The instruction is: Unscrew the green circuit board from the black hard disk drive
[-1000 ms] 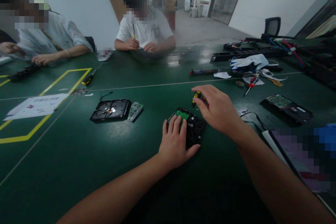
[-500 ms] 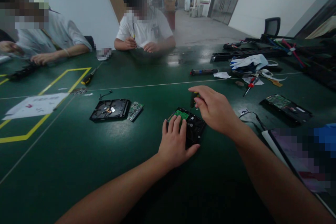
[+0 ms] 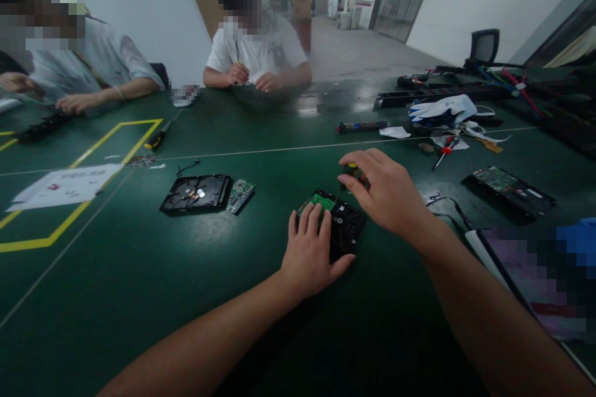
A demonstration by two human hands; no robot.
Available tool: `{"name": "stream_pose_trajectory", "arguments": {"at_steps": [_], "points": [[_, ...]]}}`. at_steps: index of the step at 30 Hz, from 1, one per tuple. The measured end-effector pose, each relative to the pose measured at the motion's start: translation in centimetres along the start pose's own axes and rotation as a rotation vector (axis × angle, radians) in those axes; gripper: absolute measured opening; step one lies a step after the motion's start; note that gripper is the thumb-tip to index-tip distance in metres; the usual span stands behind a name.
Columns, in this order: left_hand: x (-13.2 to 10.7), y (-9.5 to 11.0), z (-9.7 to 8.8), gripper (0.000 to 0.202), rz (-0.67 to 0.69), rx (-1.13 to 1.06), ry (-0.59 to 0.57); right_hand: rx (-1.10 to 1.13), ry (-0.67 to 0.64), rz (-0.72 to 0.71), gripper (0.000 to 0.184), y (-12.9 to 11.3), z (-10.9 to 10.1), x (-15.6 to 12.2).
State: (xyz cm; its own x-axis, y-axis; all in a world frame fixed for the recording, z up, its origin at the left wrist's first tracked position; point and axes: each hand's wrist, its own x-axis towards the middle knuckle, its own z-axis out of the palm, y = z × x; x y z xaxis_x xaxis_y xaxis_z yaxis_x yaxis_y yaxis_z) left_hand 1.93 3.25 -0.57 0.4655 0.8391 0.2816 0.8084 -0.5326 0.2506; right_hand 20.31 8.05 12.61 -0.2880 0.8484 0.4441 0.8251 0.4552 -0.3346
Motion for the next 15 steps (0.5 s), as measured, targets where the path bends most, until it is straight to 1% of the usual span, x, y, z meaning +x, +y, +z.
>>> {"name": "stream_pose_trajectory", "arguments": {"at_steps": [4, 8, 10, 15], "points": [[0.03, -0.01, -0.07, 0.091, 0.002, 0.005, -0.002, 0.053, 0.001, -0.045, 0.013, 0.17, 0.14, 0.09], [0.03, -0.04, 0.02, 0.091, 0.0, 0.003, -0.004, 0.116, 0.004, -0.02, 0.027, 0.09, 0.35, 0.03], [0.03, -0.04, 0.06, 0.091, -0.002, 0.002, -0.005, 0.128, 0.006, -0.003, 0.03, 0.0, 0.47, 0.0], [0.05, -0.05, 0.09, 0.091, -0.001, 0.003, -0.005, 0.097, 0.034, -0.06, 0.024, -0.07, 0.51, 0.11]]}}
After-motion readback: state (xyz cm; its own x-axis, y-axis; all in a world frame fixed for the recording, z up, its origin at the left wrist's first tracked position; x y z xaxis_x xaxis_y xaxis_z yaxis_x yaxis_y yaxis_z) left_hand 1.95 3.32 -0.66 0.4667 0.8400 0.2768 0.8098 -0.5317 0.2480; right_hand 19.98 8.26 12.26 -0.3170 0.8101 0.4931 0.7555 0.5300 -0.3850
